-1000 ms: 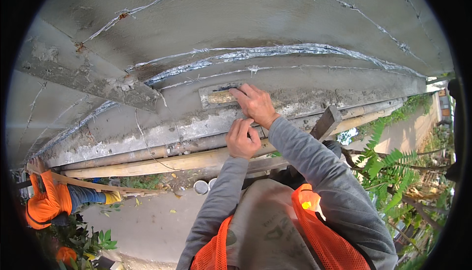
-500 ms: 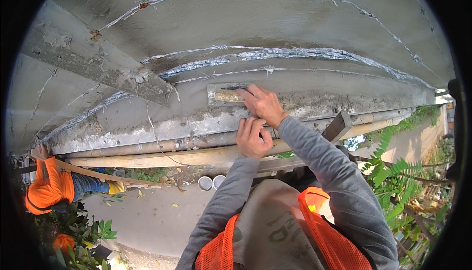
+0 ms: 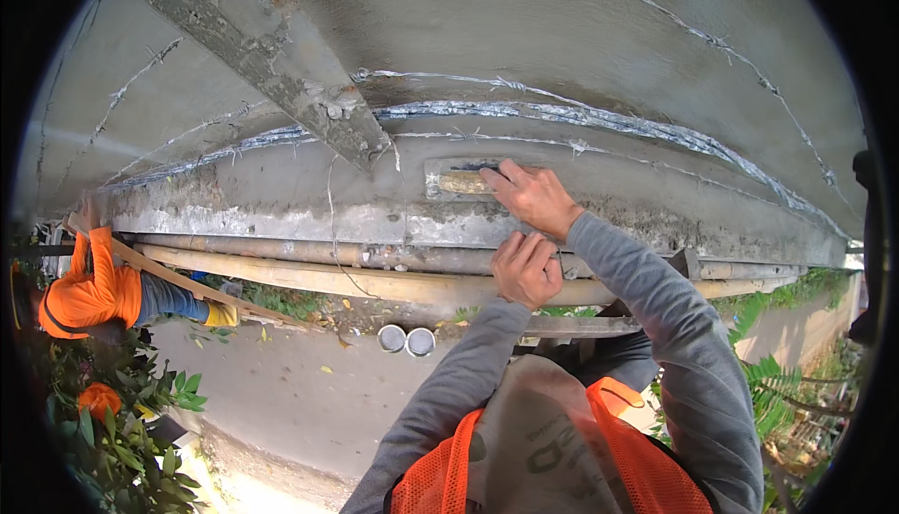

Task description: The person smooths a freshly poured concrete surface using a hand trowel. They work along a linear section of the wall, repeatedly dragging the trowel to level and finish the wet concrete. Another worker is visible in the background.

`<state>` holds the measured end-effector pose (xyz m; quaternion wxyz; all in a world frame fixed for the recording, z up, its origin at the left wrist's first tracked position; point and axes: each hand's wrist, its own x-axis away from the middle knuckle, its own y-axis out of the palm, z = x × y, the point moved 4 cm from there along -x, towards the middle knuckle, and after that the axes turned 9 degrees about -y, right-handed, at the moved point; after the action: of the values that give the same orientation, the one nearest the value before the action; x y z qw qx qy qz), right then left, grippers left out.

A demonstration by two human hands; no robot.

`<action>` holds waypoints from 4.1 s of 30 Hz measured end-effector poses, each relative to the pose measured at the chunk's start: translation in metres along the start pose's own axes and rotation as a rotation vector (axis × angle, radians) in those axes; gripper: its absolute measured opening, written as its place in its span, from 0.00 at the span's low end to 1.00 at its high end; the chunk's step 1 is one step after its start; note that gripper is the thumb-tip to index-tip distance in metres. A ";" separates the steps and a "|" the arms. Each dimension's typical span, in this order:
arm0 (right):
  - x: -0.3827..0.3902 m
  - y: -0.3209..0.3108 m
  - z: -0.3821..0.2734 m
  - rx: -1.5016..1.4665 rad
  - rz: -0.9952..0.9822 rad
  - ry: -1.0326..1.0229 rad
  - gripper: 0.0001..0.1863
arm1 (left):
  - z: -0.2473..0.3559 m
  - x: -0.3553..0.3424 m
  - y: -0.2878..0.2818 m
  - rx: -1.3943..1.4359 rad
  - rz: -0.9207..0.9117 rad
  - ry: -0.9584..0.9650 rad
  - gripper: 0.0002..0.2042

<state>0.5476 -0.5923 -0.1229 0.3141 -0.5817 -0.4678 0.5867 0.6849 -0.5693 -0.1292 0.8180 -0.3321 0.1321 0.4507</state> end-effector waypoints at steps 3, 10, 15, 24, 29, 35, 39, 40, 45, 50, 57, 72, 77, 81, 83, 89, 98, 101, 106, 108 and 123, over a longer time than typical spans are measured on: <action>-0.028 0.017 -0.008 0.057 -0.076 -0.068 0.28 | -0.003 0.005 0.003 0.011 0.006 -0.019 0.04; 0.017 -0.028 0.014 0.080 -0.135 -0.094 0.22 | -0.004 0.005 0.003 0.045 0.018 -0.047 0.03; -0.036 0.005 -0.012 0.022 -0.064 -0.152 0.22 | -0.003 0.003 0.000 0.064 0.016 -0.052 0.04; -0.013 -0.003 0.003 0.030 -0.146 -0.061 0.27 | -0.003 0.004 0.002 0.088 0.013 -0.063 0.02; -0.042 0.016 -0.006 0.004 -0.133 -0.085 0.26 | -0.005 0.005 0.002 0.097 0.002 -0.064 0.02; -0.062 0.022 -0.020 0.026 -0.150 -0.047 0.23 | -0.007 0.003 0.002 0.100 0.021 -0.060 0.03; -0.054 0.018 -0.012 0.026 -0.234 -0.003 0.24 | -0.007 0.004 0.001 0.081 0.022 -0.054 0.02; -0.057 0.018 -0.013 0.017 -0.168 -0.062 0.23 | -0.007 0.005 0.001 0.080 0.021 -0.054 0.02; -0.076 0.037 -0.020 0.002 -0.201 -0.007 0.23 | -0.008 0.005 0.001 0.091 0.044 -0.051 0.02; -0.052 0.018 -0.013 0.033 -0.254 0.057 0.24 | -0.007 0.004 0.001 0.084 0.031 -0.055 0.02; 0.021 -0.033 0.020 0.040 -0.301 0.156 0.23 | -0.007 0.005 0.002 0.087 -0.005 -0.071 0.03; -0.073 0.032 -0.029 0.042 -0.250 0.025 0.23 | -0.013 0.012 0.006 0.089 0.019 -0.070 0.07; -0.075 0.028 -0.032 0.034 -0.129 -0.007 0.19 | -0.012 0.012 0.005 0.062 0.026 -0.063 0.07; -0.074 0.035 -0.030 0.036 -0.235 0.055 0.24 | -0.011 0.010 0.004 0.088 0.029 -0.075 0.07; -0.074 0.032 -0.030 0.032 -0.214 0.041 0.24 | -0.011 0.010 0.004 0.089 0.032 -0.075 0.07; -0.075 0.002 -0.035 -0.087 -0.162 0.152 0.26 | -0.016 0.013 0.009 0.072 0.010 -0.082 0.09; -0.024 -0.051 -0.087 -0.263 0.034 0.518 0.29 | -0.024 0.024 0.014 -0.013 -0.205 -0.324 0.24; -0.012 -0.055 -0.105 -0.230 0.162 0.563 0.26 | -0.033 0.019 0.019 0.111 -0.293 -0.437 0.26; 0.023 -0.065 -0.109 -0.300 0.442 0.683 0.20 | -0.026 0.020 0.001 0.105 -0.100 -0.256 0.19; 0.045 -0.070 -0.107 -0.325 0.472 0.710 0.18 | -0.033 0.022 -0.023 0.132 0.139 -0.336 0.12; 0.238 -0.082 -0.010 0.419 0.084 0.971 0.29 | -0.122 -0.065 -0.023 0.715 0.674 -1.285 0.35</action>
<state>0.5126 -0.3433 -0.1391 0.5804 -0.7294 -0.1175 0.3426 0.6774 -0.7008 -0.1770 0.6111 0.3310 -0.1346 0.7063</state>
